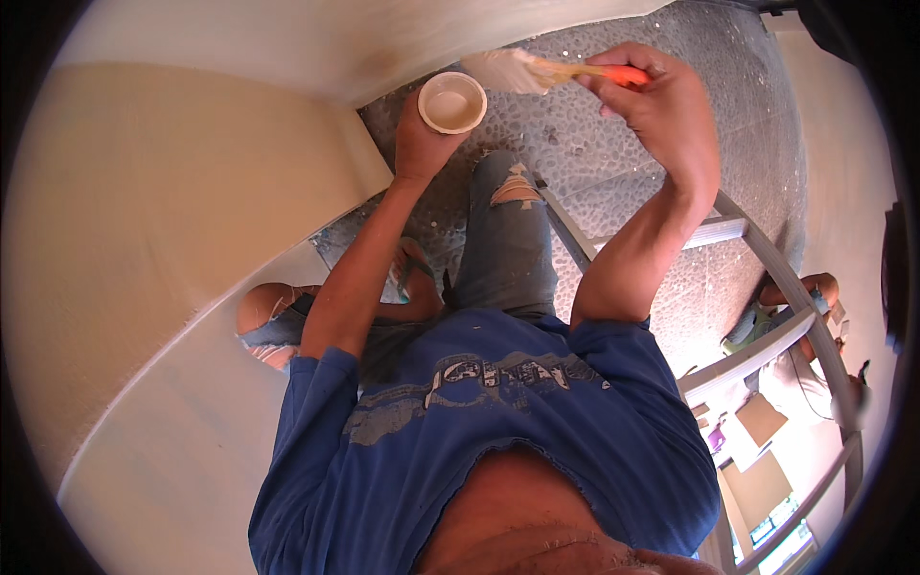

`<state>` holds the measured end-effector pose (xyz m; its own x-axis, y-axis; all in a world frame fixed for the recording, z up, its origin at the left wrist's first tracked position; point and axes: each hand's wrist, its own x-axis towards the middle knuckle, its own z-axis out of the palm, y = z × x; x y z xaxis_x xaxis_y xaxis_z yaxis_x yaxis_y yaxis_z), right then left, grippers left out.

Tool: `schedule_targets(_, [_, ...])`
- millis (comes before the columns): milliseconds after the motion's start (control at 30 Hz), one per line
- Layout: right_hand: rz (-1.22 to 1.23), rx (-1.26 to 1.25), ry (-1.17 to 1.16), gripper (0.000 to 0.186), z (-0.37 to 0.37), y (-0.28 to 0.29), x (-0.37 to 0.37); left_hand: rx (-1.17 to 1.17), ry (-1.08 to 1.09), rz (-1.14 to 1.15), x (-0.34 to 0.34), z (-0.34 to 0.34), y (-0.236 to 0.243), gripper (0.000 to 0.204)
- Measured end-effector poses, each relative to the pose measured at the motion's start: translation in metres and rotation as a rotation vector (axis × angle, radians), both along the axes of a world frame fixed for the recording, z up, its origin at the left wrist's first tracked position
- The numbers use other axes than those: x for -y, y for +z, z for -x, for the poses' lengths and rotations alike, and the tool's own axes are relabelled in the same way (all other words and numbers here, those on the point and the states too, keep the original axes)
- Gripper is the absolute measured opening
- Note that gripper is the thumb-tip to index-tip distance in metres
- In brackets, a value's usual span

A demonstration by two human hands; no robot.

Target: The person paints the wall of a spiral staircase using a paintbrush and a small container of paint. They repeatedly dip the brush into the container and apply paint to the wall surface while moving along the stairs.

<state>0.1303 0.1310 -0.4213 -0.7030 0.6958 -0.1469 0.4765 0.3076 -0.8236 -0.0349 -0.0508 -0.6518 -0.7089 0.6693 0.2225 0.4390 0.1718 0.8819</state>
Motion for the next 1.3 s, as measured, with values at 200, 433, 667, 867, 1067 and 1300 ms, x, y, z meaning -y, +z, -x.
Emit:
schedule_targets(200, [-0.201,0.167,0.263,0.016,0.045,0.004,0.003,-0.013,-0.055,-0.020,0.000,0.003,-0.013,0.070])
schedule_targets(433, [-0.402,0.207,0.449,0.017,0.087,-0.030,0.011,-0.039,-0.077,-0.003,0.001,-0.001,0.002,0.068])
schedule_targets(667, [-0.437,0.275,0.484,0.011,0.101,-0.056,0.028,-0.083,-0.107,0.022,0.001,-0.004,0.003,0.075])
schedule_targets(867, [-0.451,0.307,0.523,0.011,0.103,-0.061,0.030,-0.108,-0.121,0.058,0.002,-0.005,0.004,0.079])
schedule_targets(1067, [-0.427,0.288,0.519,0.012,0.101,-0.065,0.026,-0.076,-0.109,-0.003,0.000,-0.008,0.005,0.072])
schedule_targets(1300, [-0.415,0.300,0.517,0.013,0.100,-0.064,0.024,-0.082,-0.120,0.018,-0.001,-0.008,0.009,0.073])
